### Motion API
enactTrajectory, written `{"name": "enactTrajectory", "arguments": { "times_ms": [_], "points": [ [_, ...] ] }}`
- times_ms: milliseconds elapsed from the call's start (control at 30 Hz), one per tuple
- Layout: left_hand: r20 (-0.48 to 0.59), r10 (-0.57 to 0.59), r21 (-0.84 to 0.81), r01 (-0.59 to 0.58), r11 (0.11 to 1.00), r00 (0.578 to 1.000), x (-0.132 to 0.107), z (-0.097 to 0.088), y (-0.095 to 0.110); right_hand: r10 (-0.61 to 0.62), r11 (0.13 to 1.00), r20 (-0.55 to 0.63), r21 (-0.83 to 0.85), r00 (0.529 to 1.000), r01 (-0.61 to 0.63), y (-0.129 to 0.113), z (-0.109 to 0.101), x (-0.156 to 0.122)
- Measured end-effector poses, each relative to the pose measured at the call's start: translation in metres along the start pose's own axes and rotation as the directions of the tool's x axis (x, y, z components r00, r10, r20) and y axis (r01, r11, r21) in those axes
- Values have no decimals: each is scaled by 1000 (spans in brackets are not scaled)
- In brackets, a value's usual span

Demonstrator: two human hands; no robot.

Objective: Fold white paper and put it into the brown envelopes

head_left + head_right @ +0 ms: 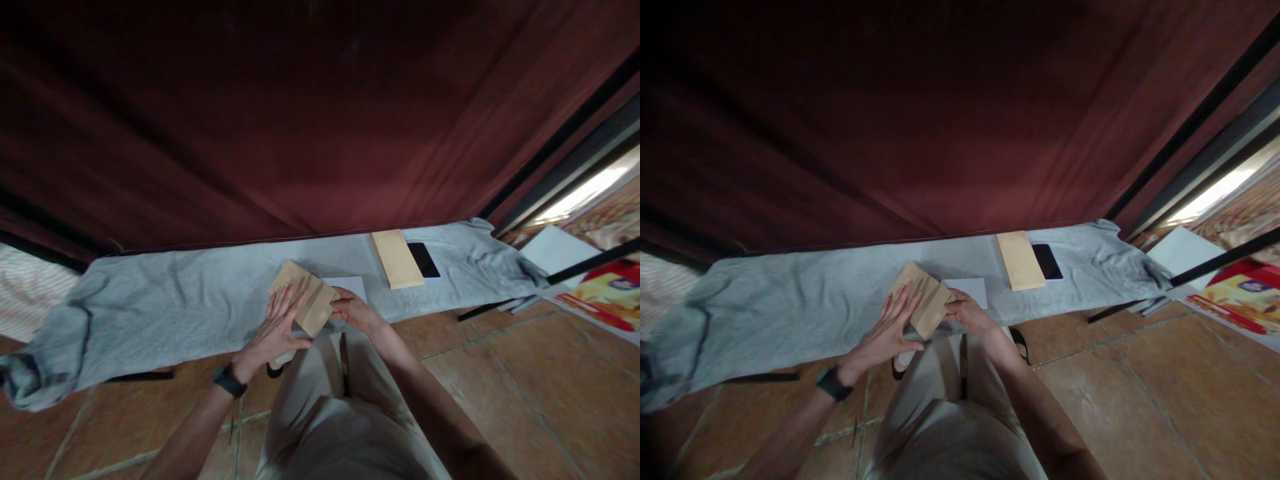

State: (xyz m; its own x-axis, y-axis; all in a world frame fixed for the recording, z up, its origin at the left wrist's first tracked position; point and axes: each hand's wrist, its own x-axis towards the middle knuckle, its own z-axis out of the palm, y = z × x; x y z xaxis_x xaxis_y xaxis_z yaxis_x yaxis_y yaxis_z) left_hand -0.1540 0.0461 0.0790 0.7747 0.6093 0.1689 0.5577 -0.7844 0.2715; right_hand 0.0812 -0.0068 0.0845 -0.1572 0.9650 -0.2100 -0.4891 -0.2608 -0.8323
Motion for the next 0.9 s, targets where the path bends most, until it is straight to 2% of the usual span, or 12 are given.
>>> {"name": "enactTrajectory", "arguments": {
  "times_ms": [100, 233, 333, 567, 733, 900],
  "points": [
    [132, 77, 6, -78, 997, 988, 4, -16, -16, 68, 997, 59, -42, 996, -66, -15, -9, -9],
    [181, 172, 10, -176, 984, 968, 17, -26, -18, 133, 985, 89, -125, 987, -121, -24, -14, -14],
    [200, 217, -49, -212, 976, 955, 26, -23, -14, 130, 984, 101, -137, 986, -115, -29, -17, -15],
    [241, 218, -210, -169, 963, 946, 29, -6, -8, 106, 984, 55, -149, 993, -97, -33, -32, -16],
    [189, 246, -222, -203, 954, 951, 36, 4, 0, 111, 983, 28, -150, 993, -106, -39, -42, -22],
    [81, 223, -74, -217, 973, 971, 45, 9, 0, 53, 980, -44, -188, 998, -60, -39, -49, -30]
  ]
}}
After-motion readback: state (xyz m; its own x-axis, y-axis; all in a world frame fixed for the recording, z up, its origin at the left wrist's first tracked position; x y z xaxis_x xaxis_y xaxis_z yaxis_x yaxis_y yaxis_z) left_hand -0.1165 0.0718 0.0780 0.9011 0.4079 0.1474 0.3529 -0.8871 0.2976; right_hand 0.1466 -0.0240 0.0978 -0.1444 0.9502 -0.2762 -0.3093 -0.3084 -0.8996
